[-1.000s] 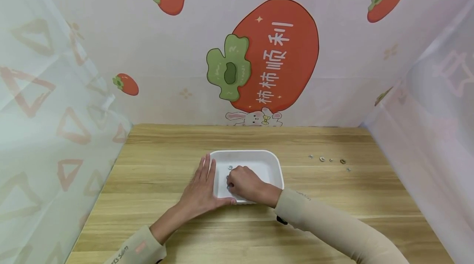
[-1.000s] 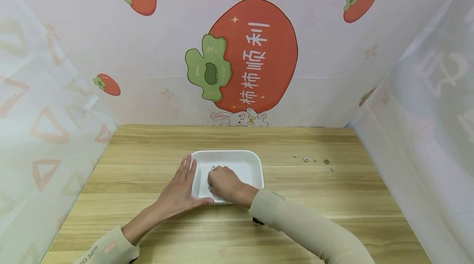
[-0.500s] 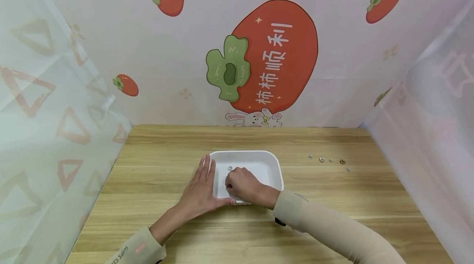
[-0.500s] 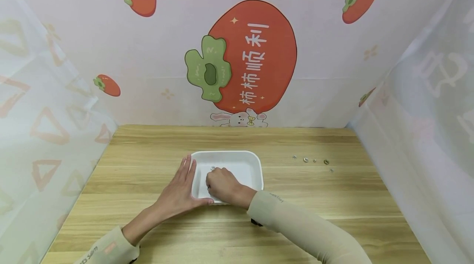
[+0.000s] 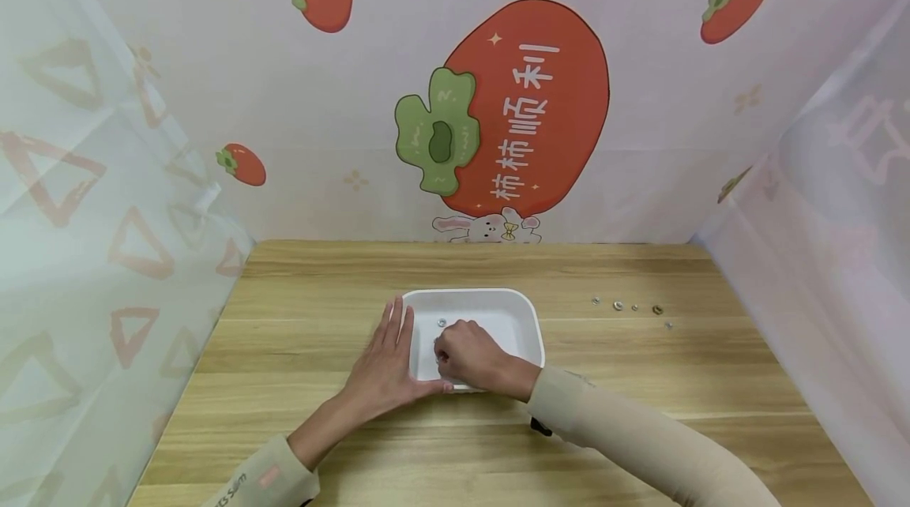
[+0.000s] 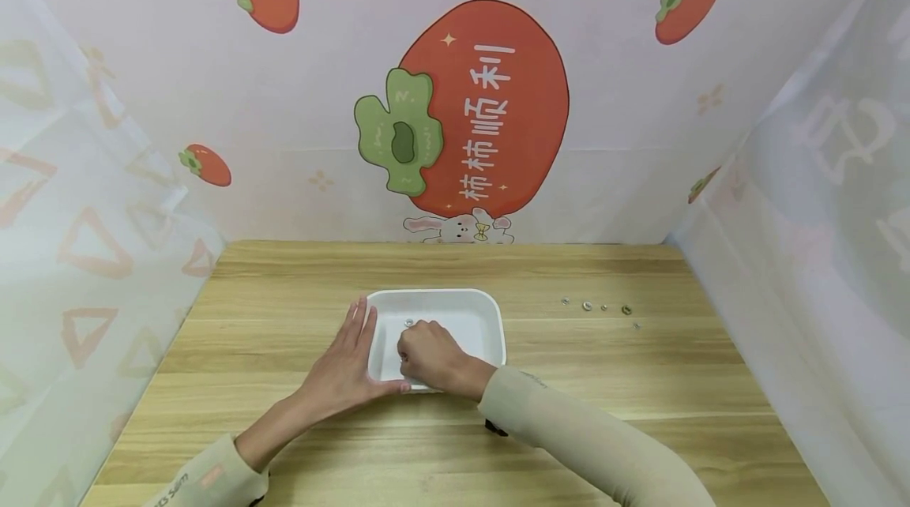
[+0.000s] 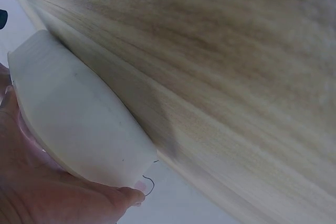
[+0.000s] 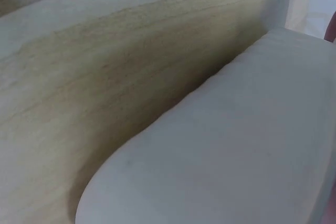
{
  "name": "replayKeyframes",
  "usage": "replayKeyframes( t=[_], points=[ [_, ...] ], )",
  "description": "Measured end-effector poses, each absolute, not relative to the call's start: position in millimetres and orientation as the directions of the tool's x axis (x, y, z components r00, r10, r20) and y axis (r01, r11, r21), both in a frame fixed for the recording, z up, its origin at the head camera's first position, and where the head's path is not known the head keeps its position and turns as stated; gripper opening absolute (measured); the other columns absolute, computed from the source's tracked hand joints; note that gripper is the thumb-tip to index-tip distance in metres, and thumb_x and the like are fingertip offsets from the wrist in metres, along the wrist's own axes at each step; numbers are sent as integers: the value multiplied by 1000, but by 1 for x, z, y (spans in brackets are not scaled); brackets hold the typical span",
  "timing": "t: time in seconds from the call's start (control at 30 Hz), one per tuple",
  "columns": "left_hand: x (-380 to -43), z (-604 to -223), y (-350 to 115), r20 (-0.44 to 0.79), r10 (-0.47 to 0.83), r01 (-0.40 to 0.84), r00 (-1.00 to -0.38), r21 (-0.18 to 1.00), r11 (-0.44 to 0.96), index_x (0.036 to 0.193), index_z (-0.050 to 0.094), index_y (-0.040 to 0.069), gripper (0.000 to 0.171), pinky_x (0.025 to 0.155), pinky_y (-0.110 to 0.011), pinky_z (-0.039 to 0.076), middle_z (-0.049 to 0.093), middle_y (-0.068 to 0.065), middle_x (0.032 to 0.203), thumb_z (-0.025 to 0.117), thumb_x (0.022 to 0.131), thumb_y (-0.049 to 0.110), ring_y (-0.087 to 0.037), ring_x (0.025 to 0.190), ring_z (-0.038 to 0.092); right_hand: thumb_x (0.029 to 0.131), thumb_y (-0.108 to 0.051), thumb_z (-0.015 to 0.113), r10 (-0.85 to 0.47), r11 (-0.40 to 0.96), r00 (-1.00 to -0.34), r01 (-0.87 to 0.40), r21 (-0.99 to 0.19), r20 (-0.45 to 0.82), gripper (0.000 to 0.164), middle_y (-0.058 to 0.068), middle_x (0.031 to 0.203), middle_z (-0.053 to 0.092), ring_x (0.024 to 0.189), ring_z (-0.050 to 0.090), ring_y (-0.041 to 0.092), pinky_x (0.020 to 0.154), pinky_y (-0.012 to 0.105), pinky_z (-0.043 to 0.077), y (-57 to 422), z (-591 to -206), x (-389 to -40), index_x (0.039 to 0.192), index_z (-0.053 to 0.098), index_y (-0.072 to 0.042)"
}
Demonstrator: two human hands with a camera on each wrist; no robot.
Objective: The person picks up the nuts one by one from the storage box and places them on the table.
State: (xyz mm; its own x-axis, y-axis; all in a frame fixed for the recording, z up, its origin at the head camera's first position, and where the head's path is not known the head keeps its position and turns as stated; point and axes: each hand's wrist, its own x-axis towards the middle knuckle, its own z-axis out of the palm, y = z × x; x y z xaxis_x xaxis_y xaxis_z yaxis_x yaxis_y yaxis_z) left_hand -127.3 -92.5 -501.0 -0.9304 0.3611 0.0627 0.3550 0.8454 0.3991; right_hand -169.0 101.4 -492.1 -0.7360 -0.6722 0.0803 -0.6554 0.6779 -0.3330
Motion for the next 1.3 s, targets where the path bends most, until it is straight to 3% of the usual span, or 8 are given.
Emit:
replayKeyframes(
  t=[0.1, 0.2, 0.3, 0.4, 0.63, 0.9, 1.07, 1.3],
  points=[
    [-128, -502, -92, 55, 359, 350, -932, 403, 846, 166, 17, -8, 139, 128, -58, 24, 1, -24, 176, 79, 75, 78, -44, 163, 6, 81, 3, 71, -662, 671, -740, -655, -348, 116, 33, -12, 55, 43, 54, 31, 0, 51, 15, 25, 106, -489, -168, 57, 59, -17],
    [-128, -502, -92, 55, 354, 345, -934, 408, 845, 166, 18, -7, 138, 128, -58, 25, 3, -24, 176, 79, 75, 77, -44, 163, 6, 85, 1, 73, -635, 675, -761, -631, -384, 134, 22, -9, 61, 58, 55, 35, 0, 53, 14, 28, 111, -486, -168, 68, 73, -13],
    [-128, -502, -91, 50, 351, 340, -935, 411, 846, 166, 18, -7, 138, 128, -58, 25, 4, -25, 176, 79, 75, 78, -43, 163, 5, 86, 0, 75, -604, 685, -786, -597, -417, 134, 14, -8, 66, 64, 57, 39, -1, 54, 14, 31, 116, -483, -168, 78, 79, -12],
    [-128, -502, -91, 42, 350, 335, -936, 415, 846, 166, 18, -7, 139, 128, -58, 24, 3, -25, 176, 79, 75, 77, -43, 163, 5, 86, -1, 75, -583, 692, -800, -579, -432, 138, 15, -8, 62, 59, 58, 41, 0, 54, 14, 33, 121, -481, -167, 76, 76, -13],
    [-128, -501, -91, 13, 350, 324, -937, 409, 853, 166, 14, -6, 140, 129, -57, 22, 1, -24, 176, 77, 76, 79, -42, 163, 2, 83, 2, 77, -541, 669, -810, -577, -468, 226, 13, -6, 71, 71, 63, 54, -1, 61, 17, 49, 135, -476, -165, 79, 79, -11],
    [-129, -500, -91, -6, 344, 312, -939, 407, 858, 166, 13, -7, 140, 129, -57, 22, 0, -24, 176, 77, 76, 80, -41, 164, 1, 81, 1, 81, -477, 670, -824, -566, -480, 305, 10, -2, 73, 76, 65, 64, 1, 61, 16, 53, 147, -468, -163, 81, 81, -9],
    [-129, -500, -90, 0, 344, 314, -939, 407, 858, 166, 14, -6, 140, 129, -57, 22, 0, -24, 176, 77, 75, 79, -41, 164, 1, 80, 4, 79, -423, 646, -840, -543, -537, 340, 12, -2, 73, 75, 64, 63, -1, 60, 16, 54, 155, -466, -163, 82, 82, -8],
    [-129, -500, -91, -11, 337, 303, -941, 416, 858, 166, 13, -6, 141, 129, -57, 21, 0, -24, 176, 77, 75, 80, -41, 164, 1, 84, 3, 81, -343, 623, -886, -462, -631, 311, 8, 3, 81, 79, 69, 71, 4, 63, 16, 57, 168, -462, -160, 87, 84, -5]
  ],
)
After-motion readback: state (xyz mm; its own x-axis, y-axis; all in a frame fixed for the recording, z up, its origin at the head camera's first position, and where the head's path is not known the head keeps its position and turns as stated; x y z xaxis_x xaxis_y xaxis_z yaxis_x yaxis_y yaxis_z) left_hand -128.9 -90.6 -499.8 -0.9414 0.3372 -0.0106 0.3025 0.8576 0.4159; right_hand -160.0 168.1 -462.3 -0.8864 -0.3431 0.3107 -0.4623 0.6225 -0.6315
